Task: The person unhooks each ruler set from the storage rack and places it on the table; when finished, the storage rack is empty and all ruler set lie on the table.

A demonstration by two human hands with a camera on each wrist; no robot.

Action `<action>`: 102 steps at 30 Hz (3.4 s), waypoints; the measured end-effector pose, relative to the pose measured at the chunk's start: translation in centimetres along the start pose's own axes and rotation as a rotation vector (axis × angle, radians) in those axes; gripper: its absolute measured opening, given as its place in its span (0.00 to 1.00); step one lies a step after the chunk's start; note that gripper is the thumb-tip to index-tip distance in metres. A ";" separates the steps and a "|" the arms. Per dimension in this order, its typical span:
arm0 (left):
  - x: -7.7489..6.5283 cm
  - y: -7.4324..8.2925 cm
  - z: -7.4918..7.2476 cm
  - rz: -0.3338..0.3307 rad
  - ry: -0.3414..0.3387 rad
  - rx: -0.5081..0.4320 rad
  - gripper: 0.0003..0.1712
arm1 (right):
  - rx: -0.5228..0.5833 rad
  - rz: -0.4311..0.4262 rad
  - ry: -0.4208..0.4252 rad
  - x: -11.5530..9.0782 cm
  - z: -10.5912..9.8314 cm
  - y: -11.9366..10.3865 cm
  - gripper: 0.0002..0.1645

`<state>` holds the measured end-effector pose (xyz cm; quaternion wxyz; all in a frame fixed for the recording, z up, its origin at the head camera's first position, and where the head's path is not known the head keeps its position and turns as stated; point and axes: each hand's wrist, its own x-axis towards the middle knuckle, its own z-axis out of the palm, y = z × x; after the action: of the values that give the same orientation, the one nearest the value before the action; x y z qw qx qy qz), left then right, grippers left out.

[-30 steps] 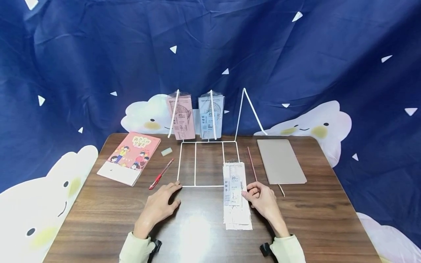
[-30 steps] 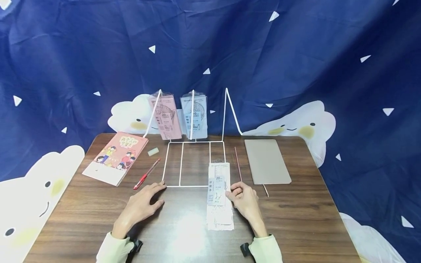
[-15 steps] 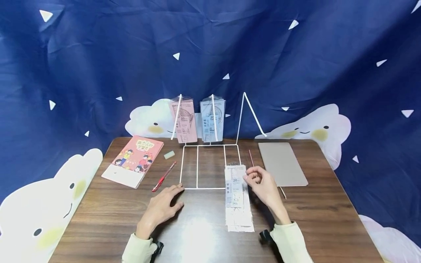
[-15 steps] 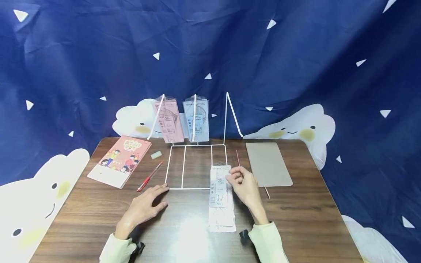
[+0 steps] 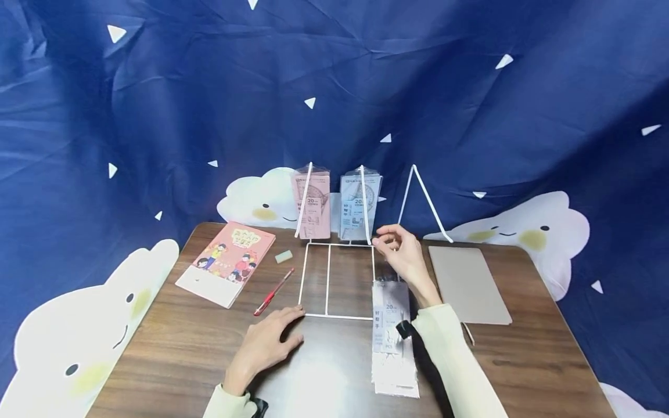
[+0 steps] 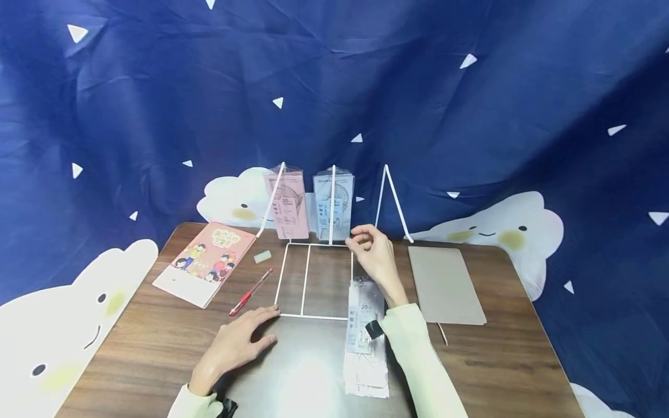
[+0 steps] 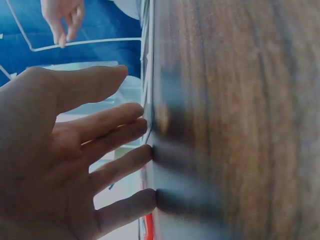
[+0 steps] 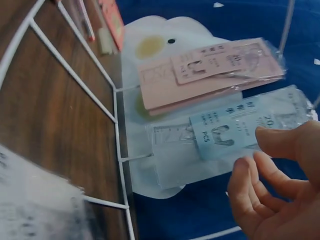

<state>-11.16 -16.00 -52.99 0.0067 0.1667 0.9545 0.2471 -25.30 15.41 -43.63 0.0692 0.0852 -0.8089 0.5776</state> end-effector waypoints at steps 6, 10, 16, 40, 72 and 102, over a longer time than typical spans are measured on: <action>-0.6 0.3 0.3 0.018 0.013 -0.054 0.29 | -0.152 -0.030 0.146 2.4 0.7 1.5 0.21; -0.8 0.2 0.5 0.025 0.017 -0.121 0.29 | -0.103 -0.011 0.168 3.1 0.9 2.3 0.22; -1.1 -0.3 0.8 0.025 0.028 -0.173 0.28 | -0.005 0.002 0.127 3.7 1.2 3.0 0.16; -0.6 -1.5 0.8 0.023 0.057 -0.225 0.29 | -0.010 -0.090 0.066 1.9 1.6 0.8 0.06; -0.7 -1.5 1.2 0.052 0.080 -0.214 0.28 | -0.037 0.008 0.040 -12.5 0.2 -3.1 0.05; -0.8 -1.3 1.1 0.014 0.058 -0.245 0.29 | -0.017 0.094 0.085 -18.5 -1.5 -3.8 0.06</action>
<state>-10.74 -16.78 -54.64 -0.0024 0.1640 0.9159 0.3665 -6.43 16.72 -43.55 0.0770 0.0220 -0.8132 0.5764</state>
